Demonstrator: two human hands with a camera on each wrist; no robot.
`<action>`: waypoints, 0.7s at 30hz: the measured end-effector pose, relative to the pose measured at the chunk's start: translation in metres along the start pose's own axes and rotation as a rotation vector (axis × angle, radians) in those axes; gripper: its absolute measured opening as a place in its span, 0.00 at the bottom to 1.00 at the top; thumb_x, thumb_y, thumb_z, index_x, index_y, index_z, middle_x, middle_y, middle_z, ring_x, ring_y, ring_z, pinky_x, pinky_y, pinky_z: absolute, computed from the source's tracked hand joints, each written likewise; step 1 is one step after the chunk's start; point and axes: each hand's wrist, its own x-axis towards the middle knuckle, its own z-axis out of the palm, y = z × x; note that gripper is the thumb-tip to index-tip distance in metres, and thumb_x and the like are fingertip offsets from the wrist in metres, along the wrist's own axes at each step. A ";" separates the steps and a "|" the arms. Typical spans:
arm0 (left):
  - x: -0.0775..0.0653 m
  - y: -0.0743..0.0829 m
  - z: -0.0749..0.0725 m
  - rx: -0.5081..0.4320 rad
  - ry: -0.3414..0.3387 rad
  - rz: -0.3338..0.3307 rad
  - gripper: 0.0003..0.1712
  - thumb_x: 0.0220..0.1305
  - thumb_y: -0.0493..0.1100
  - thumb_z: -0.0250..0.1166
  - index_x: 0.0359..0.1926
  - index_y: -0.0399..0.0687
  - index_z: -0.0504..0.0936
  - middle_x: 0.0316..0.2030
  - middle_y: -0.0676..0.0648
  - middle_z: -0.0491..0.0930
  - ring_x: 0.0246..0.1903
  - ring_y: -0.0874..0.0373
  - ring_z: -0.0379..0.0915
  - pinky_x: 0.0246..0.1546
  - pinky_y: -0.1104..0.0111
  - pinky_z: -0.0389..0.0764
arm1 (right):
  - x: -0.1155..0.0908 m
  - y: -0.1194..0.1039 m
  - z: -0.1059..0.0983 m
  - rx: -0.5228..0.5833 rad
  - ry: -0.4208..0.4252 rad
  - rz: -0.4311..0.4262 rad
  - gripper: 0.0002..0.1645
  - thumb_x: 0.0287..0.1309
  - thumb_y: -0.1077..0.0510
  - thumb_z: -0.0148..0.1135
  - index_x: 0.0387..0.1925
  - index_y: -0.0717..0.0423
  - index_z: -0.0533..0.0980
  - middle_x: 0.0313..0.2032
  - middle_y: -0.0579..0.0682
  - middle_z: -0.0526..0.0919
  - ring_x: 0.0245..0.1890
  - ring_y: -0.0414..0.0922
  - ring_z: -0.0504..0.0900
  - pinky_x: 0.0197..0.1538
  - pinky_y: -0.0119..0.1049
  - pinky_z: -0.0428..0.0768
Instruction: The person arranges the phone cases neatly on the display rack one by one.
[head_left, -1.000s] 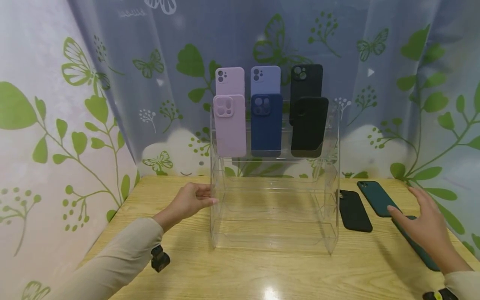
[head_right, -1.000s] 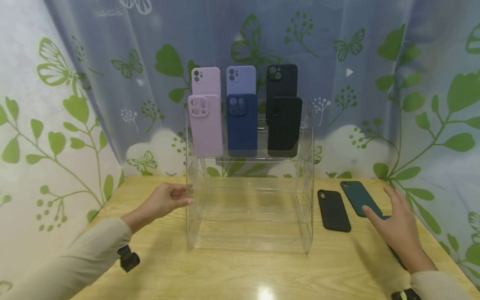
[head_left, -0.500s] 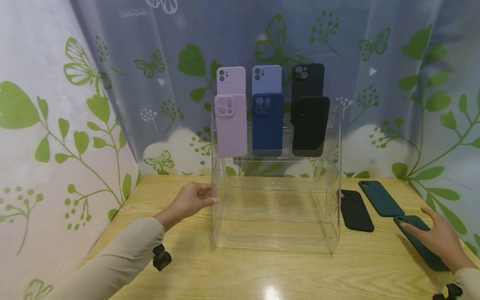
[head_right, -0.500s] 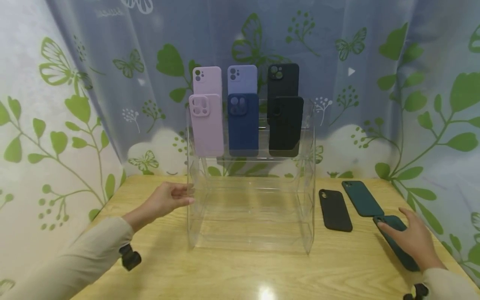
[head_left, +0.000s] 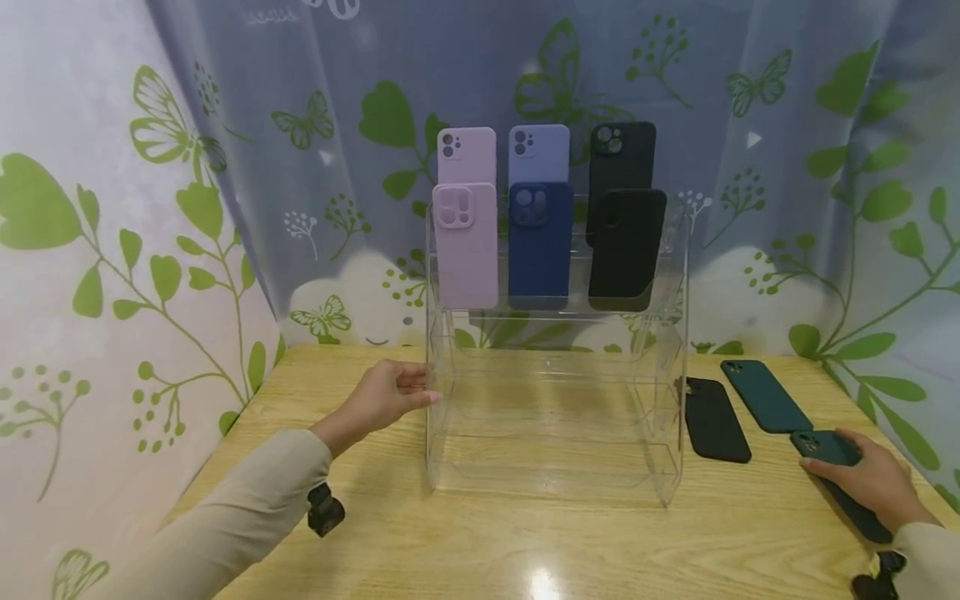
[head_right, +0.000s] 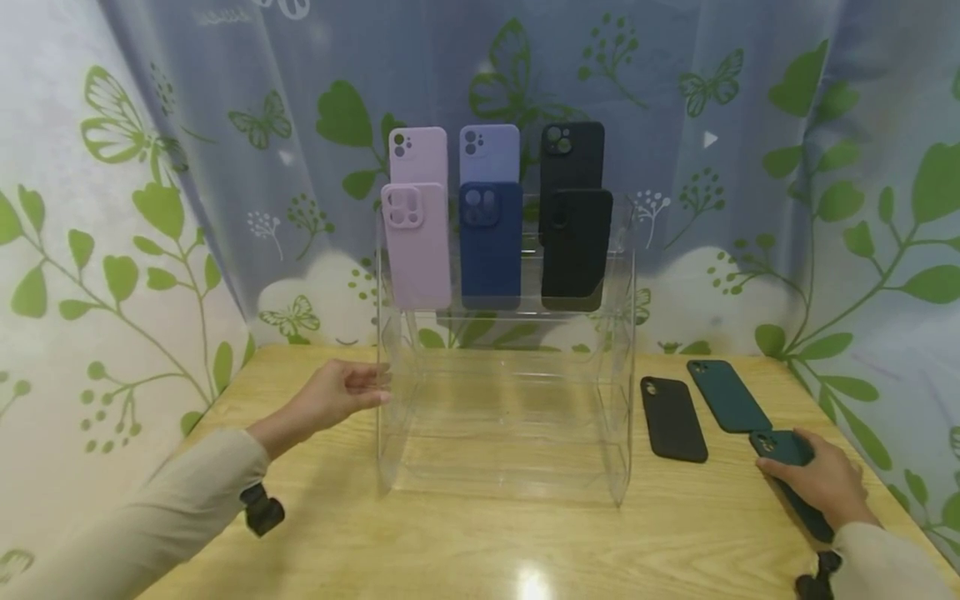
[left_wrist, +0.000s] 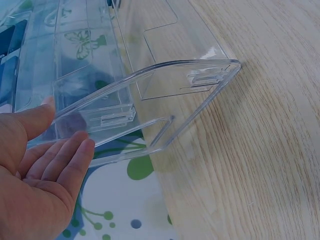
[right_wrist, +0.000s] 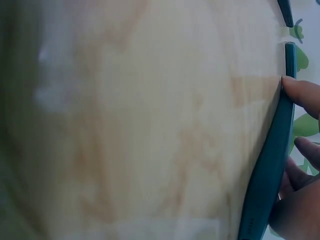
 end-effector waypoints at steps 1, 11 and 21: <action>0.000 0.000 0.000 0.000 -0.001 0.000 0.32 0.63 0.43 0.66 0.64 0.33 0.70 0.57 0.34 0.75 0.57 0.43 0.73 0.51 0.59 0.80 | 0.000 -0.001 0.000 -0.010 0.011 -0.005 0.59 0.62 0.36 0.56 0.68 0.79 0.42 0.61 0.84 0.49 0.56 0.79 0.53 0.57 0.72 0.51; 0.000 0.001 0.000 -0.005 0.003 0.010 0.31 0.63 0.42 0.66 0.64 0.34 0.71 0.57 0.34 0.76 0.57 0.43 0.73 0.51 0.59 0.80 | 0.000 -0.002 -0.001 -0.033 0.030 0.011 0.57 0.62 0.37 0.56 0.68 0.78 0.44 0.61 0.84 0.50 0.56 0.78 0.53 0.57 0.70 0.48; -0.001 0.001 0.000 -0.026 -0.009 -0.010 0.31 0.63 0.42 0.66 0.64 0.34 0.69 0.56 0.35 0.76 0.56 0.44 0.74 0.49 0.60 0.81 | -0.001 -0.010 -0.003 0.007 0.020 0.033 0.60 0.60 0.36 0.57 0.70 0.74 0.41 0.63 0.83 0.47 0.58 0.79 0.52 0.54 0.73 0.58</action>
